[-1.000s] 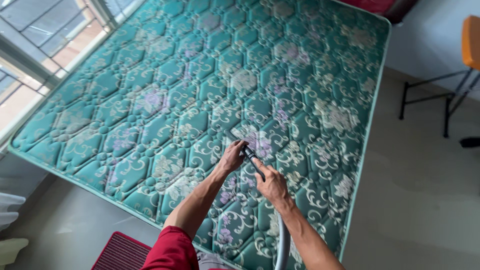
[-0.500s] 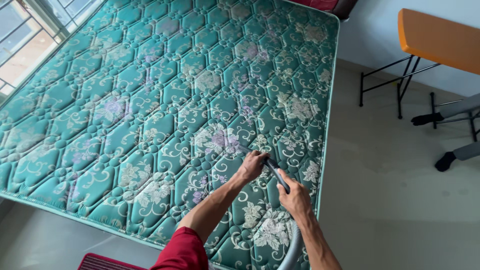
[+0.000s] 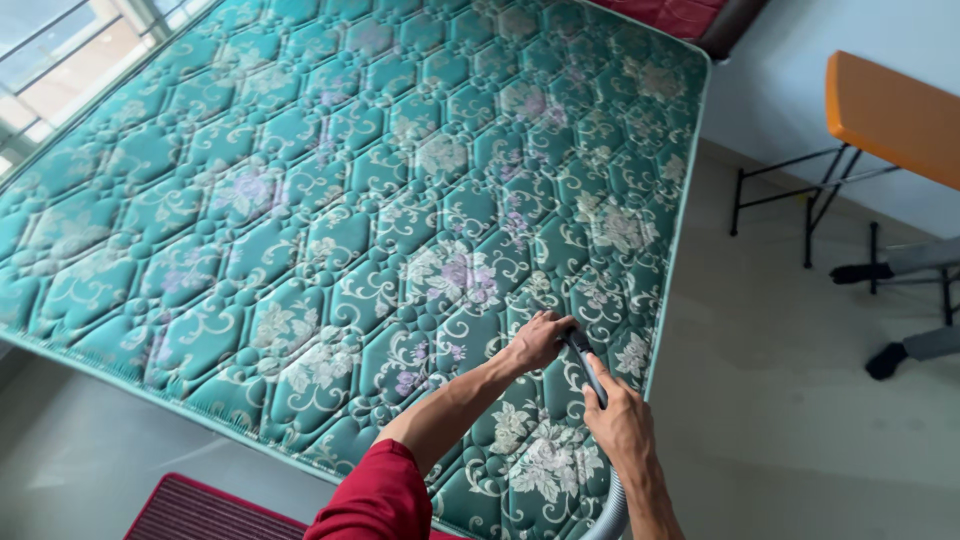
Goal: The person cleans a mattress by vacuuming its surface with a vacuum cleaner attachment.
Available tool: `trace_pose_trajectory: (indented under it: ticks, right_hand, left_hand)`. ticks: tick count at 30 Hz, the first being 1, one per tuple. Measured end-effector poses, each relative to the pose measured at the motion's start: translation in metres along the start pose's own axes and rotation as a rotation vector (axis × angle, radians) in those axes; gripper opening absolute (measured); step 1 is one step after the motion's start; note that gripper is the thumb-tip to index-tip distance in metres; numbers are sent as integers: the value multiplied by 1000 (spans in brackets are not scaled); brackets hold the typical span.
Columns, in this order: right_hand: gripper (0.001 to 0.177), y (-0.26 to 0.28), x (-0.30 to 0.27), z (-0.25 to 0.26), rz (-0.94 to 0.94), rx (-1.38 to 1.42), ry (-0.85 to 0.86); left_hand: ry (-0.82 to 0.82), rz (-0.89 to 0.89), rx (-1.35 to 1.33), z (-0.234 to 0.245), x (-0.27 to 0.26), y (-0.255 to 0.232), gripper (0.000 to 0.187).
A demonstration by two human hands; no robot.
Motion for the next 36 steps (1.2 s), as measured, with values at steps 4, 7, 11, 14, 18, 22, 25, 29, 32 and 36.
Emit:
trace_pose_trajectory:
  ticks: [4,7,11,14,18,22,25,29,32,36]
  right_hand:
    - [53,36,15,-9,174,49,-35]
    - [53,72,31,-26,239,61,-24]
    - [54,127,46,-53,342,71,22]
    - [55,170,62,-75,407,64,46]
    - [55,223,81,-105,484,140,70]
    - [55,270,100,-131,553,162,72]
    - [54,299,120,-153,522,134,137]
    - [55,333,142,-172,623,200,140]
    - [56,350,156,-187,616,193,196]
    - [56,372,176,-206,676,210,163]
  left_hand:
    - [-74,47,-98,44,-16,13,50]
    - [-224,-13,-130,91,-32,31,55]
    - [-236,105,-75,148,-62,67,53]
    - [-287,137,-41,193,-82,93,54]
    - [-393,152,71,246,-109,121,59]
    - [-452,277,50,288,-127,148,55]
    - [-572,303,87,316,-134,168,56]
    - [-682,351,185,341,-137,196,56]
    - [-718,441,172,351,-140,217,54]
    - [-778,494,154,370,-139,242,58]
Point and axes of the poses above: each hand's wrist, its own x-axis towards the middle knuckle, its own z-axis out of the back of the hand, y = z × x, the point moved 3 cm from there along x, towards the middle knuckle, and after that the axes turned 2 degrees about y, right-handed, at the moved point
